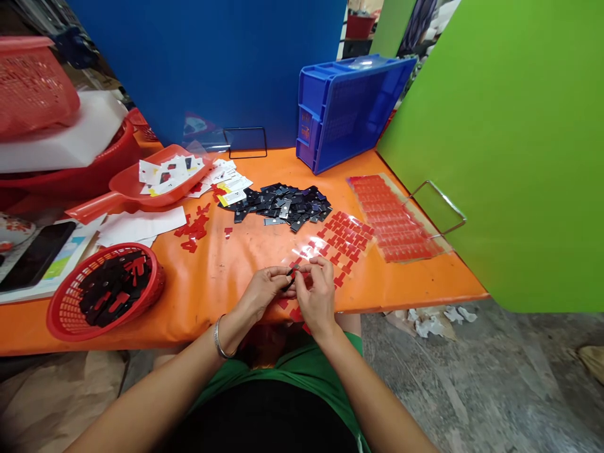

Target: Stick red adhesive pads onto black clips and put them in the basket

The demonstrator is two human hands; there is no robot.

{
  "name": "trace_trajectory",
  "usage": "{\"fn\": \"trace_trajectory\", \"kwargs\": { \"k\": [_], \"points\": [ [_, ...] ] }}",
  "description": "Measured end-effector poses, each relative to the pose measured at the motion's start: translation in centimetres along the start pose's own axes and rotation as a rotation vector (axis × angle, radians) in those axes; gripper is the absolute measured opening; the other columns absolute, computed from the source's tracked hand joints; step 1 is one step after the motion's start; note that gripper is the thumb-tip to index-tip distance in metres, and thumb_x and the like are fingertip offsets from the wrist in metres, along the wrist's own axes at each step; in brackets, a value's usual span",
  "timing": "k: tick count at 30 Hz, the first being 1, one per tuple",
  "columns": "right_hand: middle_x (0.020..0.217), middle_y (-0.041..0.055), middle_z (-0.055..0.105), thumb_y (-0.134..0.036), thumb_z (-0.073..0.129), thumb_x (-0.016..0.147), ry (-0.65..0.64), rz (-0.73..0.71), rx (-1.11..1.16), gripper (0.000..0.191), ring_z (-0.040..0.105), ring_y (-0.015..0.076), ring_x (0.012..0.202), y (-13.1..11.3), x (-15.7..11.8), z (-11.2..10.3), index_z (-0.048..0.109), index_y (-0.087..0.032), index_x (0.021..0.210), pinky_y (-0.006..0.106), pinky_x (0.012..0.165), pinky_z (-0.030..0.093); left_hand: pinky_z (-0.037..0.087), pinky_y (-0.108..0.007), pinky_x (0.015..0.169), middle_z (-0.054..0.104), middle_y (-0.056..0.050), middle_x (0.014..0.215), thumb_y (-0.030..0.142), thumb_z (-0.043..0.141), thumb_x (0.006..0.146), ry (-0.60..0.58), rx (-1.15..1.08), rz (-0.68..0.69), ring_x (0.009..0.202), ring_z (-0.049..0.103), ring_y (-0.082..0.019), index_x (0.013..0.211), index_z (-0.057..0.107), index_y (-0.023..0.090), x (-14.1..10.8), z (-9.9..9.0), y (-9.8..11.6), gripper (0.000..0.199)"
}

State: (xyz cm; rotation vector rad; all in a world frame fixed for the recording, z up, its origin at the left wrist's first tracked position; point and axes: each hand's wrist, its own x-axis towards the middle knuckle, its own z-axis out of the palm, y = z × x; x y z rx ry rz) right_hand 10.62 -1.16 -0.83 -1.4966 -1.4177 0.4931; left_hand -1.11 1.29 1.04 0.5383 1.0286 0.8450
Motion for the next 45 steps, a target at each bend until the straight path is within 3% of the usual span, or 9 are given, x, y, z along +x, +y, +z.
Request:
{"fn": "trace_trajectory", "kwargs": {
  "k": [4,10,22,27,30,33,35,38,45],
  "points": [
    [0.093,0.0055,0.052,-0.028,0.055,0.082,-0.034,0.057,0.038,0.011,0.055,0.0127,0.069,0.2,0.8,-0.1,0.057,-0.018,0.077,0.027,0.06,0.05,0.054,-0.022,0.058,0.066,-0.007,0.061,0.003,0.055,0.077,0.012,0.001,-0.019,0.056,0.066,-0.014,0.082,0.059,0.006,0.1,-0.1,0.0,0.007],
    [0.08,0.0021,0.053,-0.027,0.056,0.079,-0.061,0.086,0.057,0.011,0.053,0.0124,0.065,0.1,1.3,-0.1,0.056,-0.018,0.074,0.025,0.058,0.046,0.054,-0.02,0.056,0.068,-0.009,0.066,0.003,0.059,0.076,0.023,-0.013,-0.039,0.056,0.066,-0.014,0.082,0.061,0.006,0.1,-0.1,0.1,0.008],
    [0.075,0.0006,0.056,-0.029,0.058,0.077,-0.072,0.177,0.045,0.012,0.051,0.0112,0.057,0.2,1.4,0.1,0.056,-0.018,0.073,0.025,0.054,0.044,0.054,-0.021,0.059,0.067,-0.007,0.063,0.004,0.059,0.075,0.011,-0.01,-0.028,0.059,0.067,-0.015,0.084,0.062,0.006,0.1,-0.3,-0.1,0.009],
    [0.079,0.0024,0.055,-0.03,0.057,0.078,-0.075,0.115,-0.042,0.012,0.052,0.0111,0.056,-0.4,1.3,0.1,0.056,-0.018,0.074,0.026,0.055,0.045,0.053,-0.023,0.06,0.067,-0.007,0.063,0.008,0.061,0.072,-0.023,-0.029,0.005,0.058,0.065,-0.014,0.084,0.062,0.005,-0.1,-0.4,0.0,0.011],
    [0.086,0.0031,0.054,-0.031,0.056,0.078,-0.061,0.06,-0.091,0.015,0.049,0.0094,0.053,-0.4,1.3,0.0,0.056,-0.018,0.086,0.027,0.056,0.046,0.053,-0.024,0.06,0.066,-0.006,0.062,0.011,0.064,0.07,-0.058,-0.047,0.026,0.055,0.063,-0.013,0.083,0.062,0.005,-0.2,-0.5,0.0,0.015],
    [0.086,0.0013,0.055,-0.034,0.061,0.074,-0.078,0.145,-0.02,0.041,0.046,0.0081,0.047,0.1,1.7,-0.3,0.05,-0.02,0.11,0.026,0.051,0.045,0.053,-0.025,0.061,0.066,-0.006,0.062,0.014,0.066,0.068,-0.072,-0.053,0.025,0.054,0.062,-0.012,0.081,0.062,0.005,-0.2,-0.6,0.0,0.016],
    [0.077,0.0002,0.058,-0.038,0.062,0.073,-0.194,0.241,0.106,0.037,0.05,0.0101,0.049,0.5,2.1,-0.5,0.054,-0.019,0.103,0.026,0.05,0.045,0.053,-0.025,0.062,0.065,-0.006,0.061,0.014,0.067,0.068,-0.076,-0.046,0.019,0.054,0.062,-0.012,0.08,0.062,0.006,-0.2,-0.7,0.0,0.016],
    [0.059,-0.0009,0.057,-0.044,0.059,0.074,-0.352,0.343,0.271,0.025,0.053,0.0132,0.051,0.6,2.6,-0.7,0.056,-0.018,0.073,0.026,0.049,0.045,0.053,-0.025,0.062,0.064,-0.004,0.06,0.015,0.069,0.067,-0.07,-0.033,0.014,0.053,0.061,-0.011,0.078,0.062,0.007,-0.2,-0.6,0.1,0.015],
    [0.045,-0.0038,0.05,-0.053,0.058,0.076,-0.331,0.369,0.286,0.037,0.043,0.0104,0.041,0.5,2.8,-0.6,0.055,-0.018,0.064,0.022,0.041,0.035,0.053,-0.025,0.063,0.064,-0.005,0.062,0.015,0.067,0.07,-0.072,0.001,0.003,0.055,0.062,-0.012,0.077,0.062,0.007,-0.2,-0.5,0.1,0.012]
  ]
}}
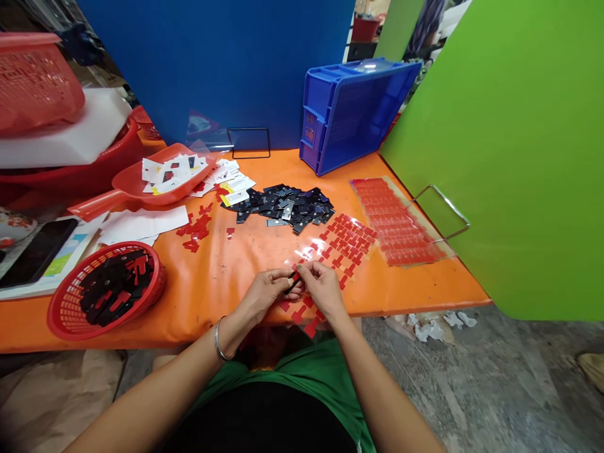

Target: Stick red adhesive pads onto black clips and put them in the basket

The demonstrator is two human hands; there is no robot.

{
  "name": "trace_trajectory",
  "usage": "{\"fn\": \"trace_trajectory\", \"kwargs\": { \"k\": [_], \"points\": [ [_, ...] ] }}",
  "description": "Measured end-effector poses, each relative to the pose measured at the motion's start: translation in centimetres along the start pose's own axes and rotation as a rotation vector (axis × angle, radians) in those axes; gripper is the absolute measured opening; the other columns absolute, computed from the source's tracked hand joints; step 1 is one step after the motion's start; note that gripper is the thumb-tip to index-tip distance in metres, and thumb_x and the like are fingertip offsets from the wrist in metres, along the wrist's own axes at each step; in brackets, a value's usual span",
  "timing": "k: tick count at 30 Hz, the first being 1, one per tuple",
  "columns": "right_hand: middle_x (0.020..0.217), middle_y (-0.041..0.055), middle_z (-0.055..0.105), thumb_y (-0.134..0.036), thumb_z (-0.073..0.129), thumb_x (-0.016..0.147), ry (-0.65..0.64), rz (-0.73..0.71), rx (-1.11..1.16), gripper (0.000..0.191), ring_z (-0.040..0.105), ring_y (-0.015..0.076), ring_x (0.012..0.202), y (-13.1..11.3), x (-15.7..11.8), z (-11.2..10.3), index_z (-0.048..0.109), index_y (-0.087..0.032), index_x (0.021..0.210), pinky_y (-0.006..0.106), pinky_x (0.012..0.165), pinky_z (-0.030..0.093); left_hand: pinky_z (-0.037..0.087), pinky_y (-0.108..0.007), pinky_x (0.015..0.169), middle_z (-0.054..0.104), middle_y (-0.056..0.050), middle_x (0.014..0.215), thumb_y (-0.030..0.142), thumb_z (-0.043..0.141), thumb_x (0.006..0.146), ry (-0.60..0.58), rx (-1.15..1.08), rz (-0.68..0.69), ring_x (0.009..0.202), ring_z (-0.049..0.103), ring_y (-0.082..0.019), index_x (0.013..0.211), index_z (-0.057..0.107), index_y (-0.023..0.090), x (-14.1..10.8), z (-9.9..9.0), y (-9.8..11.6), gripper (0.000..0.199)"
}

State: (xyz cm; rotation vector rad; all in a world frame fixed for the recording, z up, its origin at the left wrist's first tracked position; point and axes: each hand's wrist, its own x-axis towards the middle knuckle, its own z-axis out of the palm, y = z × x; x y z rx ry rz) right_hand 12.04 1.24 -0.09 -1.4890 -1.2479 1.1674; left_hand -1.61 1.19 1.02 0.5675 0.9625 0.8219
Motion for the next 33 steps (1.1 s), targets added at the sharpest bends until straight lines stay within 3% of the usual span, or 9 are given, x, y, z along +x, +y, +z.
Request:
{"fn": "trace_trajectory", "kwargs": {
  "k": [8,13,17,20,23,25,29,31,33],
  "points": [
    [0.039,-0.0039,0.047,-0.057,0.05,0.08,0.093,0.019,-0.054,0.045,0.039,0.0104,0.036,0.9,0.3,0.3,0.05,-0.02,0.057,0.023,0.039,0.032,0.053,-0.025,0.065,0.067,-0.007,0.07,0.022,0.067,0.073,0.017,-0.013,0.099,0.057,0.063,-0.011,0.084,0.065,0.006,-0.7,0.3,-0.3,0.019],
    [0.048,-0.0018,0.051,-0.057,0.049,0.081,0.089,-0.061,-0.176,0.043,0.043,0.0124,0.043,0.8,-0.1,0.7,0.052,-0.02,0.059,0.024,0.042,0.034,0.054,-0.029,0.07,0.067,-0.007,0.081,0.032,0.069,0.071,0.041,0.073,0.257,0.067,0.065,-0.016,0.095,0.068,0.011,-4.0,-0.8,2.3,0.032],
    [0.053,-0.0019,0.049,-0.054,0.051,0.08,0.083,-0.177,-0.283,0.038,0.043,0.0126,0.047,0.6,-0.6,1.0,0.052,-0.02,0.062,0.023,0.044,0.034,0.053,-0.028,0.072,0.062,-0.007,0.095,0.033,0.058,0.079,0.247,0.401,0.54,0.082,0.063,-0.018,0.096,0.07,0.016,-7.5,-5.8,6.2,0.027],
    [0.057,-0.0006,0.053,-0.05,0.052,0.08,0.016,-0.204,-0.322,0.034,0.047,0.014,0.05,0.2,-0.9,1.0,0.055,-0.02,0.066,0.024,0.046,0.038,0.049,-0.03,0.079,0.062,-0.006,0.093,0.033,0.051,0.083,0.547,0.798,0.705,0.087,0.06,-0.019,0.1,0.069,0.019,-10.2,-11.4,8.8,0.028],
    [0.062,0.0014,0.058,-0.046,0.052,0.081,-0.016,-0.242,-0.355,0.029,0.052,0.0157,0.055,-1.0,-0.8,1.2,0.057,-0.02,0.07,0.026,0.051,0.042,0.046,-0.034,0.085,0.063,-0.006,0.097,0.033,0.048,0.085,0.823,1.14,0.769,0.092,0.059,-0.022,0.102,0.067,0.022,-12.4,-16.3,10.1,0.029],
    [0.063,0.0017,0.059,-0.044,0.052,0.082,-0.009,-0.285,-0.398,0.026,0.053,0.0162,0.056,-2.1,-0.3,1.7,0.057,-0.02,0.071,0.027,0.053,0.042,0.044,-0.038,0.087,0.063,-0.007,0.098,0.033,0.047,0.085,0.982,1.27,0.794,0.093,0.058,-0.024,0.103,0.067,0.021,-13.1,-17.9,10.1,0.03],
    [0.069,0.0026,0.064,-0.036,0.052,0.082,-0.061,-0.384,-0.452,0.021,0.055,0.017,0.062,-3.8,2.7,4.1,0.06,-0.02,0.07,0.028,0.058,0.043,0.041,-0.043,0.092,0.061,-0.01,0.1,0.028,0.049,0.086,1.101,1.294,1.001,0.1,0.054,-0.026,0.105,0.065,0.019,-12.7,-16.0,8.7,0.026],
    [0.073,0.0035,0.066,-0.033,0.05,0.081,-0.09,-0.435,-0.471,0.02,0.057,0.0181,0.067,-4.1,5.0,5.9,0.062,-0.021,0.071,0.029,0.062,0.043,0.043,-0.04,0.09,0.061,-0.008,0.097,0.022,0.05,0.086,0.987,1.209,1.103,0.097,0.055,-0.023,0.102,0.065,0.02,-11.6,-13.6,7.3,0.022],
    [0.078,0.0043,0.067,-0.029,0.049,0.081,-0.084,-0.501,-0.528,0.02,0.058,0.0198,0.076,-4.2,7.4,8.0,0.065,-0.021,0.07,0.031,0.067,0.044,0.047,-0.036,0.084,0.061,-0.007,0.093,0.016,0.048,0.087,0.755,1.139,1.122,0.092,0.056,-0.02,0.099,0.064,0.021,-10.0,-11.3,5.4,0.021]
  ]
}}
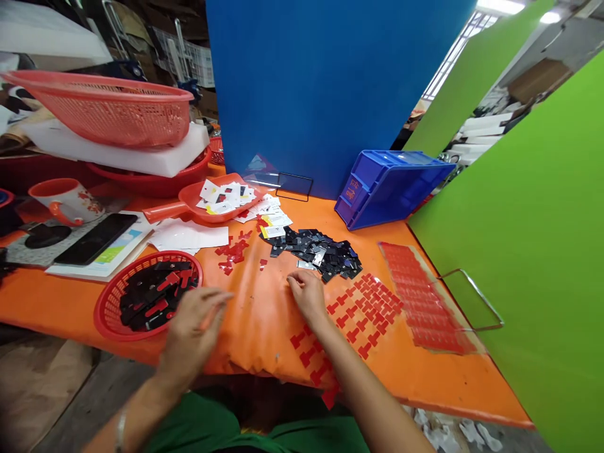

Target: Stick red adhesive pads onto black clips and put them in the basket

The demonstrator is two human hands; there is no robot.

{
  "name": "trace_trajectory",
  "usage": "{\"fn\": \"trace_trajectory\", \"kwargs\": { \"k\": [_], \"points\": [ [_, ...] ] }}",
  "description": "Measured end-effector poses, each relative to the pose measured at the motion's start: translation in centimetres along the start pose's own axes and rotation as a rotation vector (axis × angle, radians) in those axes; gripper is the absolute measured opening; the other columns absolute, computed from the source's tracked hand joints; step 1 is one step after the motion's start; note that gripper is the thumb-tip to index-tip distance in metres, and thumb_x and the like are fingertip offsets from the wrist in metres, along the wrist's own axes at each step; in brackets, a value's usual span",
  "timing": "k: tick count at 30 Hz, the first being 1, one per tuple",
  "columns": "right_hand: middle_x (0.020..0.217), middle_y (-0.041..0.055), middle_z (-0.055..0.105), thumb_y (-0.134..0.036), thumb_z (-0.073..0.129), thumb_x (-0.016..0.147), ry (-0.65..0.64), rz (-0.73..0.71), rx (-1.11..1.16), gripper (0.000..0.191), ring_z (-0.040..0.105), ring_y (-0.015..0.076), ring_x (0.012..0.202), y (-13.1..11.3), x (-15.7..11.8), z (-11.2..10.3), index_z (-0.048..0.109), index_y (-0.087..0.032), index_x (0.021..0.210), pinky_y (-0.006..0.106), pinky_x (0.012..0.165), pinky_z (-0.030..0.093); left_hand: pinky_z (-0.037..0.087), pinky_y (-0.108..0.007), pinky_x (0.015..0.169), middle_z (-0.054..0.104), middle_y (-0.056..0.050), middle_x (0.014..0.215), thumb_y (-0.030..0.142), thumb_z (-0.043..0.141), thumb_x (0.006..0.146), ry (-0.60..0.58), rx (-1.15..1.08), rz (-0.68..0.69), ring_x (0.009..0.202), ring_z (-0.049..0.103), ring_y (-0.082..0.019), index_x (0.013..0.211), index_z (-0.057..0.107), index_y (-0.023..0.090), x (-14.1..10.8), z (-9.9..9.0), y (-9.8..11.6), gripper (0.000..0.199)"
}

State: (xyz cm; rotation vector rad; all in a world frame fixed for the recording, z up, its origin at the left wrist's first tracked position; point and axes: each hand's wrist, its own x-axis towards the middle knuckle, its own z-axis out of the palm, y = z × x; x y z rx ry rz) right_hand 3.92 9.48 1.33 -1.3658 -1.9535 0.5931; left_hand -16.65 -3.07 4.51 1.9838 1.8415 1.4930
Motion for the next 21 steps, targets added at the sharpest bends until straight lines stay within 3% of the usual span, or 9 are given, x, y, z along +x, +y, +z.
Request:
{"fn": "trace_trajectory", "kwargs": {
  "k": [4,7,12,15,18,21],
  "points": [
    [0.091,0.0078,0.068,-0.02,0.049,0.082,0.022,-0.132,-0.216,0.019,0.053,0.0225,0.089,-0.1,4.8,3.5,0.068,-0.02,0.079,0.035,0.08,0.04,0.05,-0.036,0.079,0.06,-0.008,0.091,0.012,0.043,0.087,-0.139,-0.14,-0.057,0.09,0.056,-0.02,0.096,0.064,0.02,-2.6,5.0,0.5,0.024],
    [0.098,0.0087,0.066,-0.022,0.05,0.085,-0.02,-0.171,-0.392,0.017,0.049,0.023,0.093,-0.7,7.6,5.1,0.067,-0.019,0.085,0.034,0.082,0.037,0.05,-0.038,0.078,0.059,-0.008,0.091,0.011,0.042,0.088,-0.202,-0.12,-0.082,0.089,0.056,-0.021,0.095,0.064,0.02,-3.9,6.7,-0.4,0.025],
    [0.098,0.0145,0.063,-0.031,0.055,0.084,-0.042,-0.127,-0.685,0.023,0.048,0.0257,0.092,-1.3,10.4,6.8,0.062,-0.012,0.095,0.033,0.074,0.035,0.049,-0.038,0.077,0.058,-0.007,0.09,0.006,0.041,0.086,-0.249,-0.116,-0.096,0.088,0.055,-0.021,0.095,0.062,0.019,-4.1,6.6,-0.6,0.027],
    [0.092,0.0176,0.063,-0.02,0.05,0.086,-0.072,-0.175,-0.738,0.018,0.049,0.0262,0.089,-1.0,11.4,7.3,0.062,-0.009,0.093,0.034,0.072,0.032,0.049,-0.038,0.077,0.058,-0.007,0.09,0.004,0.041,0.085,-0.248,-0.106,-0.112,0.089,0.055,-0.021,0.094,0.062,0.019,-3.9,6.4,-0.3,0.027],
    [0.085,0.0176,0.064,-0.008,0.042,0.086,-0.116,-0.269,-0.78,0.021,0.049,0.025,0.084,-0.5,11.6,7.0,0.063,-0.008,0.088,0.035,0.07,0.03,0.049,-0.038,0.077,0.058,-0.007,0.089,0.003,0.042,0.085,-0.238,-0.092,-0.1,0.089,0.055,-0.021,0.094,0.061,0.019,-3.9,6.4,-0.1,0.027],
    [0.083,0.0166,0.064,-0.008,0.04,0.087,-0.14,-0.367,-0.807,0.023,0.049,0.0246,0.082,0.1,10.8,5.6,0.063,-0.009,0.086,0.035,0.071,0.029,0.049,-0.039,0.078,0.058,-0.006,0.088,0.003,0.041,0.085,-0.25,-0.086,-0.08,0.088,0.055,-0.021,0.092,0.06,0.019,-4.1,6.4,-0.1,0.026]
  ]
}}
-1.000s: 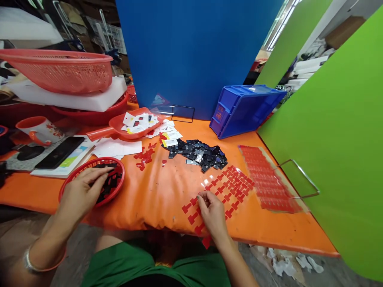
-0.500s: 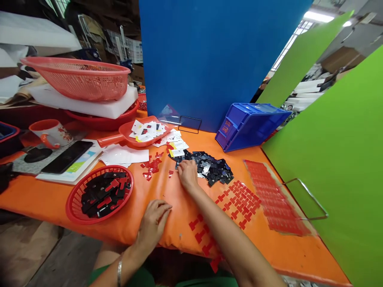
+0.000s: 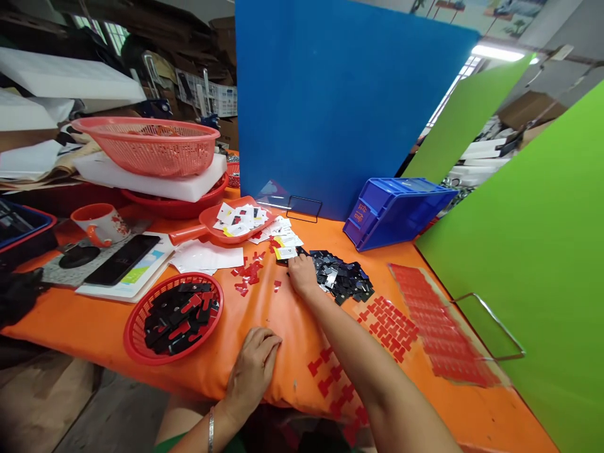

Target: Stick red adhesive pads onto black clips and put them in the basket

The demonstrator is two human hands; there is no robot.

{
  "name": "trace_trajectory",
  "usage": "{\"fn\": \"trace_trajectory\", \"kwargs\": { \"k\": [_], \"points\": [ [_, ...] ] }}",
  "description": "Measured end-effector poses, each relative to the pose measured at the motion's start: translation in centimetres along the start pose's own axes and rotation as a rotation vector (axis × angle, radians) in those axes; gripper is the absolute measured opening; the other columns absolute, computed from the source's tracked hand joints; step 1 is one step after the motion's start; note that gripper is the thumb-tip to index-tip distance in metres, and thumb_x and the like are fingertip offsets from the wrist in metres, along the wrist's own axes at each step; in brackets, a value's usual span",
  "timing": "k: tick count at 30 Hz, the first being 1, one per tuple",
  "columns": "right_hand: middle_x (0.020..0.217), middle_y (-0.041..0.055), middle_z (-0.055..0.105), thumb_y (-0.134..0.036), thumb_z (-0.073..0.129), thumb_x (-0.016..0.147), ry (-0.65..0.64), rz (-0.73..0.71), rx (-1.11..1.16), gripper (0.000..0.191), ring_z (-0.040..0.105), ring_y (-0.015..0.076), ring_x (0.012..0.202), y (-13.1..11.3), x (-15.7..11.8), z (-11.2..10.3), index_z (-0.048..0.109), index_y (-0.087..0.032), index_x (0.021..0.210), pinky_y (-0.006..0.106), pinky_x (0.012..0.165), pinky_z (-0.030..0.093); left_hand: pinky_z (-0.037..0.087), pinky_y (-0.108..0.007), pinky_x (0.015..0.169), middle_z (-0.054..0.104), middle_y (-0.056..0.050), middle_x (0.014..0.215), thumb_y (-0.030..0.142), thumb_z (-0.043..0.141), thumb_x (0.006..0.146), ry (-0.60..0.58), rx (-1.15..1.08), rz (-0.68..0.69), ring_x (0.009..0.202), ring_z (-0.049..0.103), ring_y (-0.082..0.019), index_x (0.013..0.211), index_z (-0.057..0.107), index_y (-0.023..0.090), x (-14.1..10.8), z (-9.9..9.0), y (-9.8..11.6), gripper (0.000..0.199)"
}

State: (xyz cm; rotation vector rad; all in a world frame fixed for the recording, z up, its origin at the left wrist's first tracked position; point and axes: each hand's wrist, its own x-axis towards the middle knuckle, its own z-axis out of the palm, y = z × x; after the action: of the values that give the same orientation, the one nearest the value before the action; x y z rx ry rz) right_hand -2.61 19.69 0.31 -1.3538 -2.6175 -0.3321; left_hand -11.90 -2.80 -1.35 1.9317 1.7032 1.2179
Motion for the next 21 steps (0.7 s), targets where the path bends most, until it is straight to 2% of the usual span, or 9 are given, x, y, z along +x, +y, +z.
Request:
{"fn": "trace_trajectory", "kwargs": {
  "k": [7,10,13,16,19,21],
  "points": [
    [0.078,0.0105,0.062,-0.017,0.039,0.092,0.044,-0.138,-0.003,0.028,0.047,0.0208,0.079,3.4,-5.8,-1.7,0.063,-0.015,0.078,0.033,0.074,0.03,0.048,-0.039,0.078,0.057,-0.006,0.089,0.004,0.041,0.085,-0.02,0.048,0.039,0.088,0.054,-0.021,0.093,0.059,0.019,-0.2,0.3,-0.2,0.025],
    [0.083,0.0106,0.063,-0.029,0.041,0.093,0.104,-0.175,0.104,0.028,0.048,0.0215,0.083,4.8,-6.7,-2.1,0.064,-0.016,0.082,0.034,0.076,0.032,0.048,-0.039,0.079,0.057,-0.006,0.089,0.006,0.042,0.086,-0.025,0.073,0.056,0.089,0.053,-0.021,0.093,0.059,0.019,-0.2,0.6,-0.4,0.023],
    [0.098,0.012,0.063,-0.031,0.043,0.092,0.145,-0.044,0.295,0.026,0.05,0.023,0.094,5.6,-5.0,-1.7,0.064,-0.016,0.09,0.036,0.083,0.035,0.048,-0.039,0.079,0.057,-0.006,0.09,0.006,0.042,0.087,-0.039,0.097,0.057,0.089,0.053,-0.02,0.094,0.059,0.018,-0.2,0.7,-0.4,0.023],
    [0.104,0.0125,0.063,-0.022,0.044,0.088,0.1,0.107,0.384,0.023,0.051,0.0239,0.1,5.9,-1.5,-0.6,0.064,-0.016,0.097,0.037,0.089,0.036,0.048,-0.038,0.079,0.057,-0.006,0.091,0.004,0.042,0.086,-0.045,0.11,0.064,0.089,0.054,-0.02,0.097,0.059,0.019,-0.2,0.8,-0.3,0.025],
    [0.112,0.0119,0.062,-0.015,0.048,0.081,0.039,0.107,0.428,0.029,0.052,0.0227,0.104,5.9,1.8,0.7,0.063,-0.015,0.106,0.033,0.091,0.037,0.048,-0.037,0.077,0.058,-0.007,0.091,0.004,0.042,0.086,-0.038,0.114,0.077,0.087,0.055,-0.02,0.097,0.059,0.018,0.0,0.8,-0.3,0.025],
    [0.115,0.011,0.061,-0.016,0.051,0.078,-0.011,0.09,0.459,0.034,0.053,0.0219,0.105,5.8,3.1,1.4,0.061,-0.015,0.111,0.031,0.091,0.038,0.048,-0.037,0.077,0.058,-0.007,0.09,0.004,0.042,0.086,-0.032,0.114,0.084,0.086,0.055,-0.02,0.096,0.059,0.018,0.0,0.9,-0.3,0.024]
  ]
}}
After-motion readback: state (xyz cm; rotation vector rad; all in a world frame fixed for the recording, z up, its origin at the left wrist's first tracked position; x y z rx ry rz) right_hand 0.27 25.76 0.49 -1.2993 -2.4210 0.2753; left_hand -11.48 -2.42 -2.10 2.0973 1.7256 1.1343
